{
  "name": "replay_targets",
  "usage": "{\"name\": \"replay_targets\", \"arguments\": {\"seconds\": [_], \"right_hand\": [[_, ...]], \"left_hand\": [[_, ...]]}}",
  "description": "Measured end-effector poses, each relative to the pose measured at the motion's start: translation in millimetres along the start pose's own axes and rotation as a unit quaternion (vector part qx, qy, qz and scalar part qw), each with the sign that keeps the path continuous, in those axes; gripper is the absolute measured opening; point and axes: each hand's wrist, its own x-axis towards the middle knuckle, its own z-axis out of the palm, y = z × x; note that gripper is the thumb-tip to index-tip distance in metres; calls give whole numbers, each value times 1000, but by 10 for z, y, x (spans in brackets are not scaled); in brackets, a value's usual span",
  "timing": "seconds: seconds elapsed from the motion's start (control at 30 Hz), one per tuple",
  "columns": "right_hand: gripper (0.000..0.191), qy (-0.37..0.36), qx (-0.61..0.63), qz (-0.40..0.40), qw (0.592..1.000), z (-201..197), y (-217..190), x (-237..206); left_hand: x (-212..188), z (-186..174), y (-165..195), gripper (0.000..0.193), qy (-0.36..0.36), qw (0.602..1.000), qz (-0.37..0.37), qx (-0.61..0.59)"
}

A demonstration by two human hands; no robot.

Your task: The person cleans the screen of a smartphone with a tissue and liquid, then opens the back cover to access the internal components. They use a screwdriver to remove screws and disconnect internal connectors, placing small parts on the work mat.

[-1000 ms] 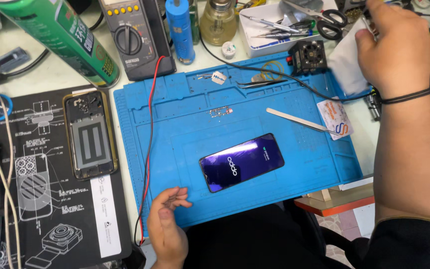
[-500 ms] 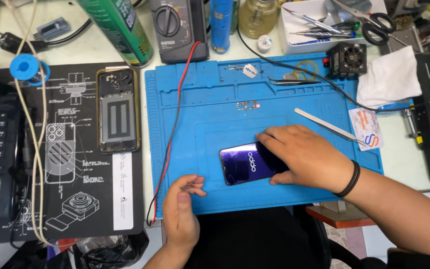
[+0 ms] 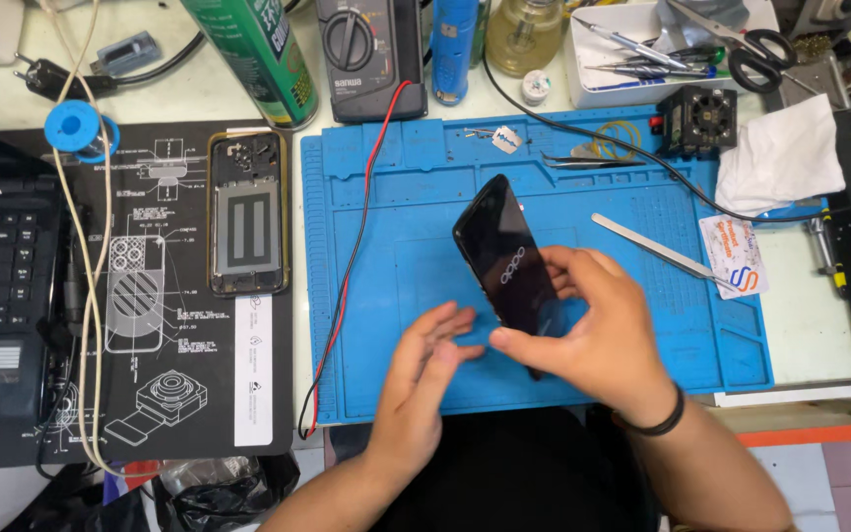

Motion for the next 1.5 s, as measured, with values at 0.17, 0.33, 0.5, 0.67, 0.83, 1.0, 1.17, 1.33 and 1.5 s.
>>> {"name": "replay_targets", "arguments": {"seconds": [0.17,0.33,0.5,0.67,0.83,1.0,1.17,1.33,1.5], "right_hand": [[79,33,125,59,990,287,21,-134],[52,-48,360,87,927,164,183,-208],[29,-78,445,179,874,205,351,-198],[27,-86,479,184,854,338,532,-198],[26,-92,506,163,842,349,674,-256],[35,-88,461,197,861,355,694,-313],[39,-109,436,216,867,355,862,-311],[38,-119,474,255,834,298,1417,-238],[39,-74,320,319,889,169,1870,-92]], "left_hand": [[351,220,123,57,-53,980,-97,-165],[409,108,227,55,-79,975,-56,-200],[384,-54,185,51,-82,976,-83,-185],[398,-114,104,38,-82,985,-75,-130],[416,-152,48,36,-100,983,-84,-125],[422,-195,-52,42,-141,980,-63,-122],[344,-106,19,73,-154,984,-44,-75],[-75,-292,410,92,-109,990,-37,85],[-895,-1407,1012,50,36,977,92,187]]}}
